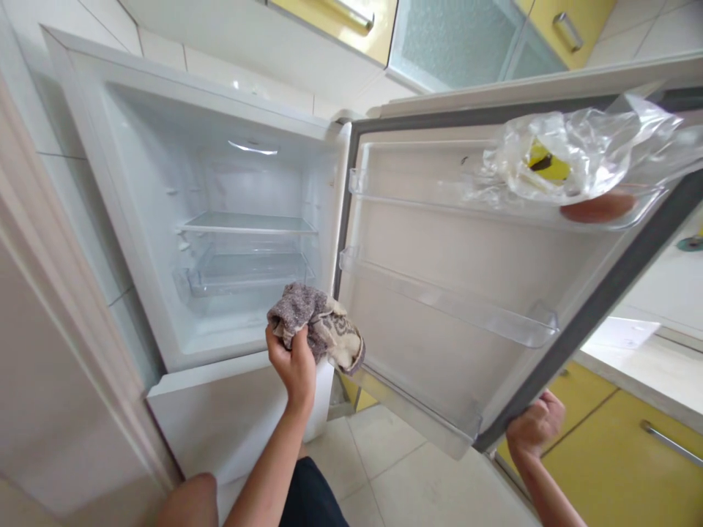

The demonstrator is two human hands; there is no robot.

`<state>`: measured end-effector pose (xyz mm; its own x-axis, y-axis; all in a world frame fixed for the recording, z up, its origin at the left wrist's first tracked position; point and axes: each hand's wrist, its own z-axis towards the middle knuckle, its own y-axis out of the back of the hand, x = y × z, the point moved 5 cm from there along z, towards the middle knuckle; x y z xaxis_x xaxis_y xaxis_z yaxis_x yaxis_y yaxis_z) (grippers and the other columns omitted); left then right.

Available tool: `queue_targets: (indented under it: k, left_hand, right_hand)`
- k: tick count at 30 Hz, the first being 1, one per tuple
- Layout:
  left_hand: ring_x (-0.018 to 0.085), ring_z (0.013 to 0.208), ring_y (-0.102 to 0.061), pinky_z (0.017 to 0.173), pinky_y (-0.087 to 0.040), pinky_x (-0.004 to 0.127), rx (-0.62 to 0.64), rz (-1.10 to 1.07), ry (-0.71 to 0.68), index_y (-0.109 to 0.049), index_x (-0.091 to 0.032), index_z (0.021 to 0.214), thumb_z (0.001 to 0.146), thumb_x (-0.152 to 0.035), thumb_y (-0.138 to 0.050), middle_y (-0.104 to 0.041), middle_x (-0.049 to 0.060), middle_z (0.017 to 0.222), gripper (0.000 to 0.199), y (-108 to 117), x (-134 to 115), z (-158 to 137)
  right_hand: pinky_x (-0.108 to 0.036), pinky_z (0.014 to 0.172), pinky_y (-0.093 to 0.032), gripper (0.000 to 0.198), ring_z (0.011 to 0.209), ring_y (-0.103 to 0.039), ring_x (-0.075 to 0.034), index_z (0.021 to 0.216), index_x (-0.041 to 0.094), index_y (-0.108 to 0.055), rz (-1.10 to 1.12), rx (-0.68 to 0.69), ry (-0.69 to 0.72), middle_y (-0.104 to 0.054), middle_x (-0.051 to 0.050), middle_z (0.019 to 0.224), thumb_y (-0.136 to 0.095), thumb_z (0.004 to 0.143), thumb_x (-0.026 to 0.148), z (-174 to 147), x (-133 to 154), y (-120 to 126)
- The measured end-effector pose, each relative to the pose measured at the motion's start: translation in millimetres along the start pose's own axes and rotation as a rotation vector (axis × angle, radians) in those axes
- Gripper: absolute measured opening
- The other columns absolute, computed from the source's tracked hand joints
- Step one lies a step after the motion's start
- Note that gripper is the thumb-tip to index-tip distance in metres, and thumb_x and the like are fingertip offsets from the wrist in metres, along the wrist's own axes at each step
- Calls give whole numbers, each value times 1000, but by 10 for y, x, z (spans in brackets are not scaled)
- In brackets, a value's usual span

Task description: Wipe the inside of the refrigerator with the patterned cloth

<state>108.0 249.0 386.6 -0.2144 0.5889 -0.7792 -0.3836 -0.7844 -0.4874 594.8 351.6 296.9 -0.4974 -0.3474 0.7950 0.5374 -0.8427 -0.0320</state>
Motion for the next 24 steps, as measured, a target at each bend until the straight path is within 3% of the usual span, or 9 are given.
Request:
queue_targets:
  k: [5, 8, 12, 14, 16, 19, 21, 24]
  left_hand:
    - [20, 100, -68, 91, -51, 30, 38, -45, 105, -70, -23, 104, 78, -37, -75, -76, 3, 104, 29, 168, 53, -23]
    - [19, 98, -69, 89, -51, 29, 39, -79, 154, -71, -23, 103, 76, -36, -77, -77, 2, 103, 31, 223, 52, -31]
    - [20, 95, -69, 86, -52, 29, 72, -94, 154, -71, -23, 102, 76, -37, -76, -77, 2, 100, 31, 234, -23, -65]
    - [21, 95, -69, 86, -52, 30, 77, -74, 124, -70, -22, 101, 77, -38, -75, -76, 3, 100, 30, 229, -75, -101]
    - [22, 96, -69, 89, -52, 32, 61, -37, 83, -69, -22, 101, 78, -39, -75, -75, 4, 101, 29, 226, -133, -152]
    - [23, 101, -69, 94, -52, 34, 76, -8, 47, -66, -22, 104, 81, -40, -74, -74, 5, 103, 29, 190, -224, -270]
    - [23, 103, -69, 95, -52, 34, 109, -27, 53, -66, -23, 104, 83, -41, -74, -74, 6, 103, 30, 152, -293, -378]
    - [23, 104, -70, 93, -54, 33, 194, -84, 99, -66, -24, 108, 85, -43, -73, -75, 6, 106, 30, 104, -384, -571]
  right_hand:
    - [-44, 80, -40, 29, 86, -53, -28, 77, 22, -59, -75, 152, -90, -57, -4, 82, -45, 73, 47, 33, -167, 37]
    - [-47, 83, -44, 33, 85, -58, -28, 88, 19, -64, -44, 98, -177, -62, -5, 86, -57, 67, 44, 11, -148, 162]
    - [-49, 84, -50, 30, 81, -62, -26, 89, 18, -65, 129, -115, -136, -64, -5, 85, -63, 65, 35, -149, 291, 327]
    - [-48, 85, -52, 26, 81, -64, -25, 90, 18, -66, 236, -110, -67, -66, -5, 86, -67, 69, 34, -295, 657, 335]
    - [-43, 82, -55, 24, 81, -66, -23, 93, 19, -68, 291, 54, 30, -69, -5, 87, -69, 80, 38, -471, 1083, 269]
    - [-37, 76, -59, 23, 85, -71, -23, 106, 20, -71, 380, 574, 218, -74, -8, 95, -68, 93, 40, -845, 1759, 32]
    - [-37, 87, -61, 28, 99, -73, -22, 125, 25, -66, 462, 855, 357, -74, -9, 110, -64, 99, 33, -1126, 2170, -102]
    - [-40, 104, -58, 50, 127, -64, -23, 151, 30, -49, 489, 1097, 444, -60, -13, 144, -62, 103, 34, -1443, 2606, -315]
